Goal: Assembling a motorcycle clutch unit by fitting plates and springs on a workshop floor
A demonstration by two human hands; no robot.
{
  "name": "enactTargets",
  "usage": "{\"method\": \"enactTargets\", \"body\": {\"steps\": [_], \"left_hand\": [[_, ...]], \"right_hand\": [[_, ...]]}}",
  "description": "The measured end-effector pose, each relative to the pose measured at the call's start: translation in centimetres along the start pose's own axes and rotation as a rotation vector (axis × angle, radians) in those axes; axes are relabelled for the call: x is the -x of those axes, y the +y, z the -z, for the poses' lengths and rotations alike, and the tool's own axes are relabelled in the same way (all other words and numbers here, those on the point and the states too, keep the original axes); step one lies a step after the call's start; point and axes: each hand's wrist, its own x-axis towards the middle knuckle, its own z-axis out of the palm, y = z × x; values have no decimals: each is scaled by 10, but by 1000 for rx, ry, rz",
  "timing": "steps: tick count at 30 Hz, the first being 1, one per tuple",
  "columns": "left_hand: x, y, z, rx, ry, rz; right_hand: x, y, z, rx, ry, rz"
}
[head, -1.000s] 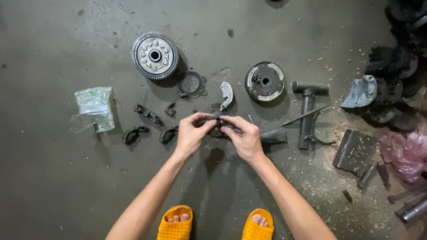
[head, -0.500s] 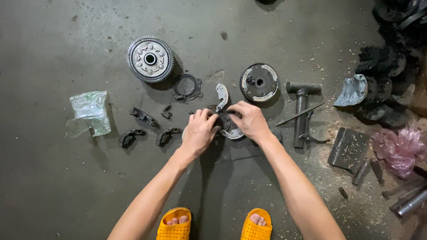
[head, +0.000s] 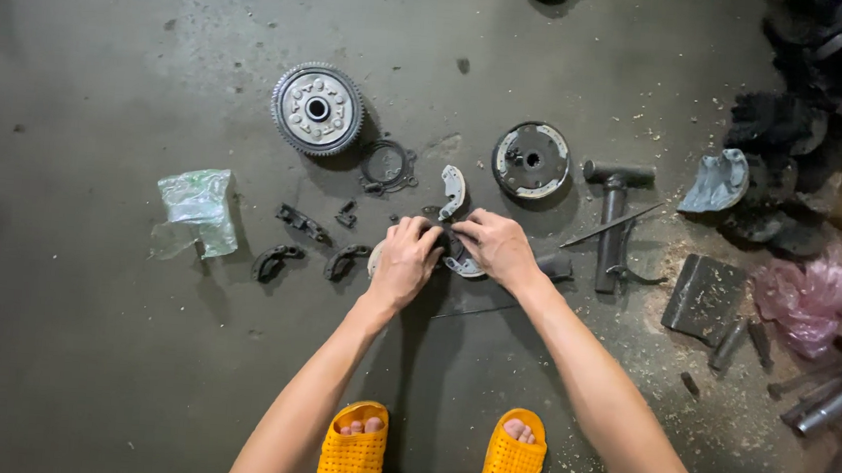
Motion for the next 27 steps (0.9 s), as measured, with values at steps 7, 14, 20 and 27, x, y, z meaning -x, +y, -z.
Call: {"method": "enactTargets", "body": {"steps": [7,14,20,27], "left_hand": [[10,-31,33,41,190,16],[8,-73,12,-160,70,102],[-8,-21,50,310,136,394],[25,-7,38,1071,-92,788]], "right_hand": [[1,-4,-5,86,-7,22],[0,-14,4,-8,27,-132],[1,-59,32,-273,203,-149],[2,-94,31,-633,222,-75]]}}
